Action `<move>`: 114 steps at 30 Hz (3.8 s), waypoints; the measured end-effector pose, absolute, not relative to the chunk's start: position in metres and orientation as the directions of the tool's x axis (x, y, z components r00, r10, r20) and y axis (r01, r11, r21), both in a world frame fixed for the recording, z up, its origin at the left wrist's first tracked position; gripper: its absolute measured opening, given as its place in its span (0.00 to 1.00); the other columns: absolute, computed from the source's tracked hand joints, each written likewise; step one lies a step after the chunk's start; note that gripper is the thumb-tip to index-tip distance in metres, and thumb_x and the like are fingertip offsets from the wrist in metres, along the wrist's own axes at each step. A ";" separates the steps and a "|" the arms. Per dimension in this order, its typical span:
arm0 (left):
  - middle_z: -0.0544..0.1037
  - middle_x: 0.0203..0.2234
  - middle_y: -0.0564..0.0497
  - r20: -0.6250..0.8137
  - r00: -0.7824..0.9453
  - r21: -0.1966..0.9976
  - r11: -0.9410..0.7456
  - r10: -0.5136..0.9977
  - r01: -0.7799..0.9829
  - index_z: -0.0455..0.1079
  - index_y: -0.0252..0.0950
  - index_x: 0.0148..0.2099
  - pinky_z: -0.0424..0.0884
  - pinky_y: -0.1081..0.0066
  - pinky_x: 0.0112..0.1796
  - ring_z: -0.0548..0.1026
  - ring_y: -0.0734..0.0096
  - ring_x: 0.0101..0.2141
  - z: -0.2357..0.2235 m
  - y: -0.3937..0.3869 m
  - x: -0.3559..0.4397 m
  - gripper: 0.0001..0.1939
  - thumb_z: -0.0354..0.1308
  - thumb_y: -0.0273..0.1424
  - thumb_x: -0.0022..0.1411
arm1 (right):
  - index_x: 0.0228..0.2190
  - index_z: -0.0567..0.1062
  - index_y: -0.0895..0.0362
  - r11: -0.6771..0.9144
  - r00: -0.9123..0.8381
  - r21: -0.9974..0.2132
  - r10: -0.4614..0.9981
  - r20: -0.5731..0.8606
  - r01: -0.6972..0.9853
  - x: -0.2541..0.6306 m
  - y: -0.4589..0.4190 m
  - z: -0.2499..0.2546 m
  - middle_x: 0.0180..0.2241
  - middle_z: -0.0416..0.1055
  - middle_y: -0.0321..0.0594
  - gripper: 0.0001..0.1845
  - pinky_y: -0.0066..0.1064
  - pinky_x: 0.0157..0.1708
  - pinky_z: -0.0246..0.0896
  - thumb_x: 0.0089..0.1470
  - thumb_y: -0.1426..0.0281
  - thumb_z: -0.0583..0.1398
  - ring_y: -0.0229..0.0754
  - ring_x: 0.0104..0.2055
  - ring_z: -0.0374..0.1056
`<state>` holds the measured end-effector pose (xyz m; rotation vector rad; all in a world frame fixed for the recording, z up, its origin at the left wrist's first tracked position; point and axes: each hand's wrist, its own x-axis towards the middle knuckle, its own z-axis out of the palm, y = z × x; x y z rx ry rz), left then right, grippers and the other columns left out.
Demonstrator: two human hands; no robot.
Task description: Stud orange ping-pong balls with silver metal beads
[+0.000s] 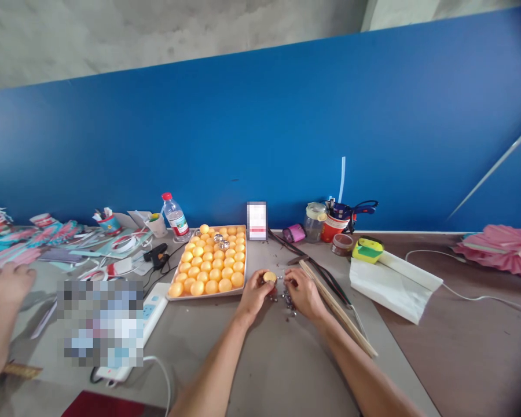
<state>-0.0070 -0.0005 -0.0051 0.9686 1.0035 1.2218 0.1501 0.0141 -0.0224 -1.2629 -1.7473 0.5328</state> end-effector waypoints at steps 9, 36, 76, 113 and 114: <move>0.72 0.33 0.50 -0.088 0.086 0.953 0.109 0.992 -0.281 0.67 0.34 0.45 0.68 0.72 0.34 0.70 0.73 0.31 0.000 -0.003 -0.006 0.23 0.65 0.34 0.45 | 0.25 0.72 0.58 0.039 -0.038 -0.999 0.999 0.038 0.007 0.142 0.010 -0.015 0.15 0.60 0.29 0.13 0.26 0.19 0.46 0.45 0.59 0.59 0.33 0.17 0.53; 0.75 0.35 0.47 -0.046 0.167 0.989 0.068 0.985 -0.129 0.65 0.34 0.49 0.69 0.70 0.35 0.73 0.68 0.33 -0.005 -0.004 -0.012 0.25 0.64 0.35 0.49 | 0.26 0.71 0.58 -0.085 -0.106 -0.996 0.991 -0.082 -0.022 0.134 0.001 -0.006 0.16 0.64 0.29 0.08 0.25 0.20 0.51 0.41 0.66 0.58 0.33 0.19 0.58; 0.73 0.36 0.48 -0.073 0.052 0.972 0.082 0.996 -0.221 0.68 0.34 0.45 0.69 0.71 0.35 0.71 0.71 0.32 -0.002 -0.003 -0.007 0.24 0.66 0.36 0.44 | 0.23 0.69 0.56 0.331 -0.102 -0.674 0.929 0.355 0.660 0.155 0.017 -0.024 0.29 0.70 0.41 0.07 0.31 0.36 0.58 0.45 0.75 0.52 0.42 0.34 0.67; 0.73 0.33 0.48 -0.014 0.185 1.000 0.016 0.983 -0.013 0.66 0.32 0.51 0.67 0.71 0.34 0.70 0.70 0.31 -0.002 -0.006 -0.011 0.26 0.63 0.35 0.50 | 0.27 0.70 0.58 -0.067 -0.114 -0.996 0.991 -0.074 0.065 0.138 0.003 -0.007 0.14 0.62 0.28 0.07 0.25 0.20 0.49 0.42 0.68 0.57 0.33 0.18 0.56; 0.73 0.32 0.48 -0.008 0.180 1.000 0.006 0.984 0.013 0.66 0.33 0.51 0.67 0.71 0.33 0.70 0.70 0.31 -0.002 -0.006 -0.011 0.26 0.63 0.35 0.50 | 0.27 0.70 0.58 -0.056 -0.119 -0.995 0.991 -0.065 0.081 0.138 0.003 -0.008 0.14 0.63 0.29 0.07 0.25 0.20 0.49 0.42 0.68 0.56 0.33 0.18 0.57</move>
